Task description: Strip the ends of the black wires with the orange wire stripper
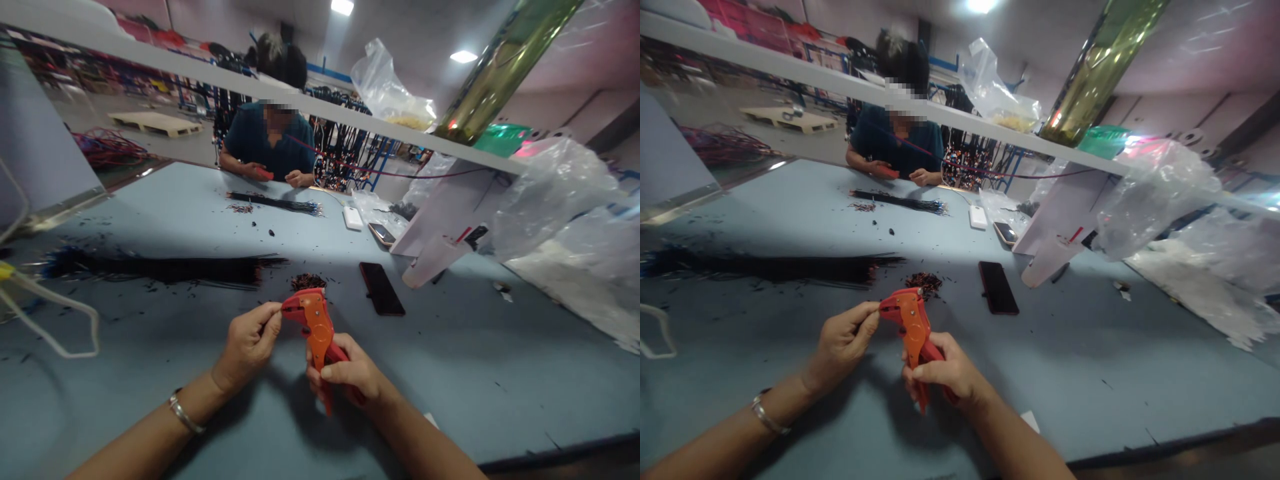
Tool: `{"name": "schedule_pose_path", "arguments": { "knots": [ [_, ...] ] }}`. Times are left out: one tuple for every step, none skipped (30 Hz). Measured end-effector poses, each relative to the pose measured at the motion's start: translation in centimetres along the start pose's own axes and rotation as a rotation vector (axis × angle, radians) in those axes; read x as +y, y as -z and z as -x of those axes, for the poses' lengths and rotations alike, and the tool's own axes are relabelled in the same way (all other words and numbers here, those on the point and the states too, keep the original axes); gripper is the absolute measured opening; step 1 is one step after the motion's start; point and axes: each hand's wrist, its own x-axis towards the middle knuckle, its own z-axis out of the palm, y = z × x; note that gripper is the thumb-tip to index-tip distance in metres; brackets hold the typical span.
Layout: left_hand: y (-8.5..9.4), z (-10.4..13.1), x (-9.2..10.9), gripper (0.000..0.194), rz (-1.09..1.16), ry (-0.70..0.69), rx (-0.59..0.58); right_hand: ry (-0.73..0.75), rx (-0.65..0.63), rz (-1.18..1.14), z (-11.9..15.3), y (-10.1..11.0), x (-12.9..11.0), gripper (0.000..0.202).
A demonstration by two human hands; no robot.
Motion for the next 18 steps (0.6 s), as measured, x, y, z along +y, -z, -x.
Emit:
{"name": "schedule_pose_path", "arguments": {
  "knots": [
    [-0.04, 0.01, 0.01, 0.025, -0.003, 0.008, -0.002, 0.002, 0.012, 0.003, -0.01, -0.09, 0.03, 0.031],
    [-0.08, 0.02, 0.02, 0.026, -0.006, 0.015, 0.001, 0.004, 0.021, 0.006, -0.02, -0.18, 0.07, 0.031],
    [-0.12, 0.03, 0.03, 0.026, -0.008, 0.020, 0.004, 0.008, 0.029, 0.009, -0.03, -0.26, 0.12, 0.031],
    [-0.16, 0.04, 0.04, 0.026, -0.007, 0.021, 0.008, 0.012, 0.032, 0.013, -0.05, -0.33, 0.18, 0.031],
    [-0.19, 0.06, 0.05, 0.026, -0.004, 0.021, 0.011, 0.015, 0.034, 0.021, -0.07, -0.38, 0.25, 0.031],
    [-0.20, 0.08, 0.06, 0.025, -0.002, 0.021, 0.013, 0.017, 0.036, 0.031, -0.09, -0.41, 0.32, 0.031],
    [-0.21, 0.11, 0.06, 0.025, -0.001, 0.022, 0.015, 0.018, 0.039, 0.041, -0.11, -0.43, 0.39, 0.031],
    [-0.21, 0.14, 0.07, 0.025, -0.001, 0.023, 0.016, 0.017, 0.042, 0.053, -0.13, -0.45, 0.46, 0.031],
    [-0.22, 0.16, 0.06, 0.026, -0.004, 0.026, 0.017, 0.014, 0.044, 0.062, -0.13, -0.46, 0.53, 0.031],
    [-0.22, 0.19, 0.05, 0.026, -0.009, 0.029, 0.017, 0.011, 0.046, 0.069, -0.14, -0.46, 0.59, 0.031],
    [-0.23, 0.21, 0.02, 0.026, -0.014, 0.034, 0.015, 0.010, 0.051, 0.075, -0.13, -0.48, 0.64, 0.031],
    [-0.23, 0.23, -0.01, 0.026, -0.019, 0.037, 0.013, 0.010, 0.054, 0.080, -0.12, -0.50, 0.68, 0.031],
    [-0.24, 0.26, -0.06, 0.026, -0.023, 0.041, 0.010, 0.010, 0.058, 0.085, -0.11, -0.54, 0.71, 0.030],
    [-0.25, 0.29, -0.11, 0.026, -0.026, 0.043, 0.007, 0.013, 0.062, 0.089, -0.10, -0.60, 0.74, 0.029],
    [-0.26, 0.32, -0.17, 0.026, -0.027, 0.044, 0.005, 0.018, 0.063, 0.093, -0.09, -0.67, 0.78, 0.028],
    [-0.27, 0.35, -0.22, 0.026, -0.027, 0.044, 0.006, 0.019, 0.064, 0.098, -0.09, -0.76, 0.82, 0.027],
    [-0.29, 0.38, -0.27, 0.026, -0.025, 0.045, 0.006, 0.018, 0.066, 0.103, -0.11, -0.86, 0.89, 0.027],
    [-0.31, 0.40, -0.32, 0.027, -0.024, 0.048, 0.004, 0.019, 0.078, 0.104, -0.15, -0.96, 0.98, 0.026]
  ]
}}
